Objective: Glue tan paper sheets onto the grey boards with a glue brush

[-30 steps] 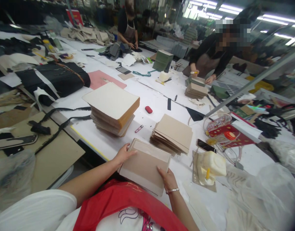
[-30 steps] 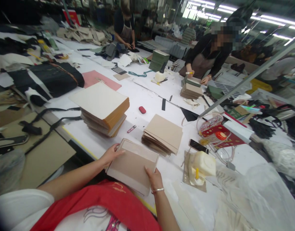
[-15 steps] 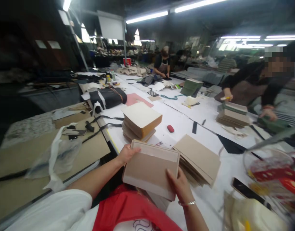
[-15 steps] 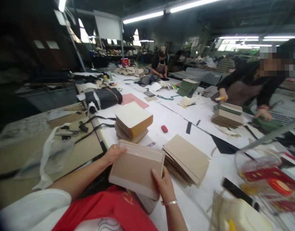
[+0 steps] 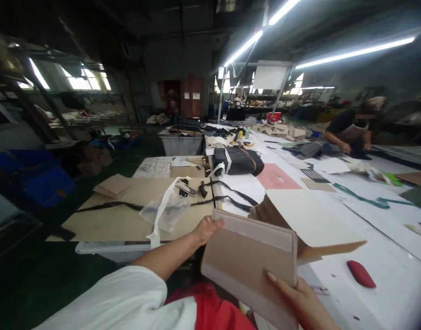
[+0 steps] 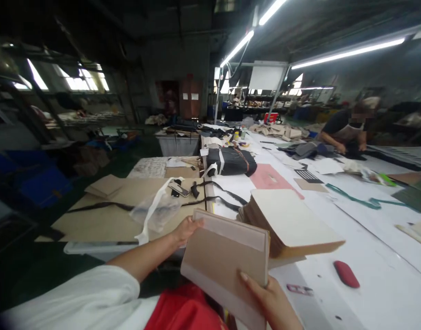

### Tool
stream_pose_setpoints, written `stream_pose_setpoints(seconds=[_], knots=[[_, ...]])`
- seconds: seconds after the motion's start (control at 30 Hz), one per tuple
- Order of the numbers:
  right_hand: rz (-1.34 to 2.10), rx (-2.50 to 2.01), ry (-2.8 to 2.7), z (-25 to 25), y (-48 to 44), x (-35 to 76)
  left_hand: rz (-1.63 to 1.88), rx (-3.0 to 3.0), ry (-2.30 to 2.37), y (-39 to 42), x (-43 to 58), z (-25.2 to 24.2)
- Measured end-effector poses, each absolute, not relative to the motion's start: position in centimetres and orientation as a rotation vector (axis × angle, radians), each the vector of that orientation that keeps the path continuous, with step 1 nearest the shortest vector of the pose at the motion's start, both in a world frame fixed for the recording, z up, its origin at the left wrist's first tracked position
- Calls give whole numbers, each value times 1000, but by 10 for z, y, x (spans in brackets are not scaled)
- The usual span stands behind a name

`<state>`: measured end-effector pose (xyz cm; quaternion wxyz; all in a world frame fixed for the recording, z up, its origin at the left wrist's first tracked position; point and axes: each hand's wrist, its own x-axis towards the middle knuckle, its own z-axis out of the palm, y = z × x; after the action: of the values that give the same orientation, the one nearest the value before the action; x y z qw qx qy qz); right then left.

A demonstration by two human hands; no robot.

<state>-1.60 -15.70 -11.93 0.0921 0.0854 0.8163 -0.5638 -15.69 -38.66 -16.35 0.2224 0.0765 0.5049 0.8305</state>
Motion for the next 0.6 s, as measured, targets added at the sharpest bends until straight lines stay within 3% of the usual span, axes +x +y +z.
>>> stream_pose_setpoints(seconds=[0.23, 0.4, 0.5, 0.6], knots=[[-1576, 137, 2241, -119, -219, -129, 2333, -61, 1282, -451, -226, -210], [-1322, -12, 2576, -124, -251, -203, 2400, -260, 1409, -500, -271, -230], [-967, -303, 3000, -124, -274, -236, 2434, -465, 1408, -541, -293, -223], [-639, -917, 3258, -124, -302, -266, 2432, -439, 1053, -581, -311, -198]])
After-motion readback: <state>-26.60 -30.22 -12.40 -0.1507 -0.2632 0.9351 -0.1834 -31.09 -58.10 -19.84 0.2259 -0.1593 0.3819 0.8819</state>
